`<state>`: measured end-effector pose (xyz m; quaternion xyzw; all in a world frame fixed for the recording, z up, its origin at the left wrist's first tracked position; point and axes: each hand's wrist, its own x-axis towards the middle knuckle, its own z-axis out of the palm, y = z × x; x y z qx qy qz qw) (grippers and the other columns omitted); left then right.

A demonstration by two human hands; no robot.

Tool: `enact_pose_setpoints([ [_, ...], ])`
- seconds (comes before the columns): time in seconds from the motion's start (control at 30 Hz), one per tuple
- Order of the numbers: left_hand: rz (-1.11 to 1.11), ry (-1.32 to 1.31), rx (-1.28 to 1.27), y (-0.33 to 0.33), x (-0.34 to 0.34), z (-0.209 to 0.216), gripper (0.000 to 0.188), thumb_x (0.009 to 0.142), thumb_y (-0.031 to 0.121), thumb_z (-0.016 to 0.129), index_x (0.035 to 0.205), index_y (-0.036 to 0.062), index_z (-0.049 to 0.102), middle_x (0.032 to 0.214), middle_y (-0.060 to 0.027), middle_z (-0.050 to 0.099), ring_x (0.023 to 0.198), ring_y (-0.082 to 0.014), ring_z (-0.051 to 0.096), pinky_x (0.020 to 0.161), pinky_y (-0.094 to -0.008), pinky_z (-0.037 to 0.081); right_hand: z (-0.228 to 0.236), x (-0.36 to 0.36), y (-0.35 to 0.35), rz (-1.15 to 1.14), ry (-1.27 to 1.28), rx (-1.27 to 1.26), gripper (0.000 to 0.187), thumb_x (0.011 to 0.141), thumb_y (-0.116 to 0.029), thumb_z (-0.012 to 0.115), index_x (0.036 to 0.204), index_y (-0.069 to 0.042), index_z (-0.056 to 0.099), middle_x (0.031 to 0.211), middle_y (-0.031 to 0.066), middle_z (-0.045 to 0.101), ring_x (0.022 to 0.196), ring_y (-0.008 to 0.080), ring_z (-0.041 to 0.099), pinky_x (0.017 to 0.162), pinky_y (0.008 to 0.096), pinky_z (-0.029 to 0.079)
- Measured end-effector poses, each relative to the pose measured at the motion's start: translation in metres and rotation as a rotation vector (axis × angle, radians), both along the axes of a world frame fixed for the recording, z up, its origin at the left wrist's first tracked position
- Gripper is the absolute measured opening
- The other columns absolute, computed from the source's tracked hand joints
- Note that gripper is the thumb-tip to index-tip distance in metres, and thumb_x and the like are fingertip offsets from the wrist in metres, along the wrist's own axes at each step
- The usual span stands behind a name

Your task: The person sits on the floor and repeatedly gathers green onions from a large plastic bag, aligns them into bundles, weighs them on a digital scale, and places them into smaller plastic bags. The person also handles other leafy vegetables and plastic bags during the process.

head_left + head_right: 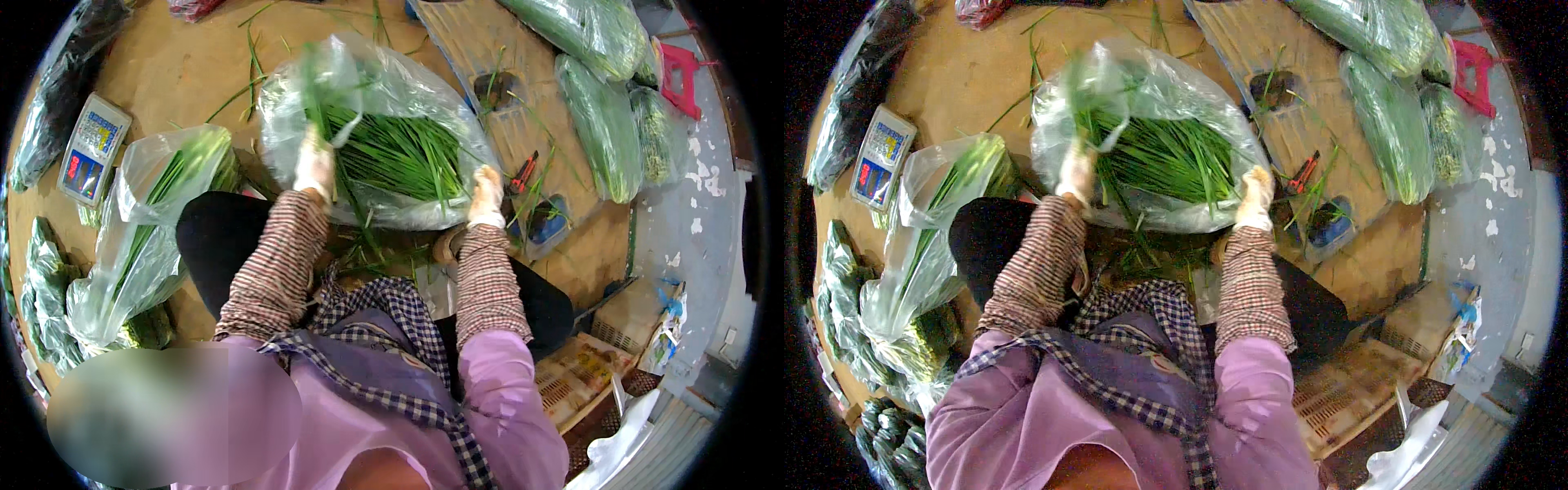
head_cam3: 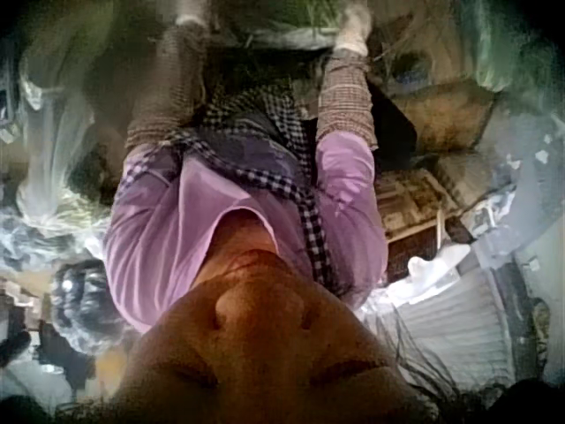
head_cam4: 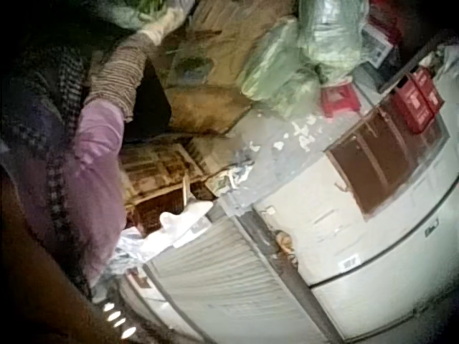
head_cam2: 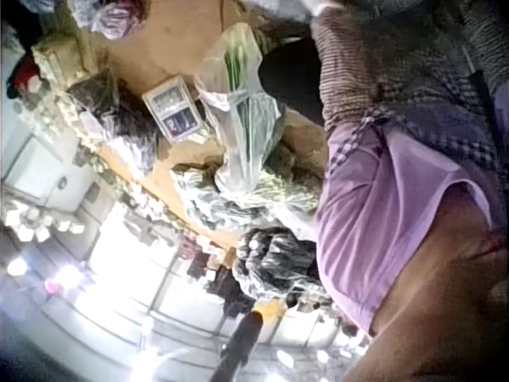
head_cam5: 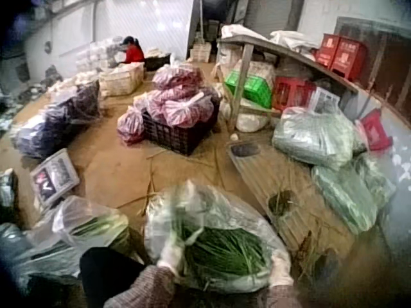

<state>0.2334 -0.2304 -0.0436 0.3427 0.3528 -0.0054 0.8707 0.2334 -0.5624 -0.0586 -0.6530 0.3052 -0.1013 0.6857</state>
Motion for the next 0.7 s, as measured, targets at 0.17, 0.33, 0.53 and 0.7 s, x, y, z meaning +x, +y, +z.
enact_pose_setpoints([
  [0.17, -0.033, -0.066, 1.198, 0.084, 0.007, 0.022, 0.055, 0.082, 0.015, 0.049, 0.132, 0.0064, 0.028, 0.124, -0.0189, 0.04, 0.112, -0.0309, 0.04, 0.095, -0.0367, 0.031, 0.034, 0.021, 0.018, 0.452, 0.276, -0.376, 0.043, 0.075, -0.015, 0.058, 0.116, -0.003, 0.049, 0.11, 0.0079, 0.055, 0.099, 0.0182, 0.05, 0.086, 0.0287, 0.037],
  [0.33, -0.106, -0.049, 0.58, 0.089, -0.001, 0.112, 0.047, 0.085, 0.024, 0.046, 0.128, 0.006, 0.035, 0.115, -0.0099, 0.047, 0.093, -0.0192, 0.049, 0.07, -0.0288, 0.042, 0.055, 0.031, 0.079, 0.809, 0.757, -1.079, 0.093, 0.067, -0.038, 0.065, 0.133, 0.003, 0.015, 0.128, 0.0242, 0.036, 0.117, 0.0332, 0.039, 0.099, 0.0334, 0.031],
  [0.53, -0.093, -0.108, 0.678, 0.097, -0.004, 0.08, 0.039, 0.084, 0.021, 0.049, 0.121, 0.0102, 0.043, 0.103, -0.0051, 0.053, 0.082, -0.0166, 0.053, 0.066, -0.0297, 0.043, 0.083, 0.011, 0.143, 0.938, 0.396, -1.251, 0.054, 0.073, -0.04, 0.059, 0.108, 0.0, 0.054, 0.101, 0.0193, 0.057, 0.096, 0.0329, 0.054, 0.082, 0.04, 0.043],
  [0.7, -0.085, -0.049, 0.564, 0.088, -0.001, 0.097, 0.038, 0.083, 0.022, 0.05, 0.118, 0.0087, 0.046, 0.096, -0.0043, 0.054, 0.074, -0.0154, 0.05, 0.062, -0.0274, 0.041, 0.019, -0.064, 0.175, 1.347, 0.721, -1.101, 0.038, 0.074, -0.036, 0.055, 0.086, -0.001, 0.063, 0.093, 0.0189, 0.061, 0.091, 0.0294, 0.058, 0.076, 0.0404, 0.045],
])
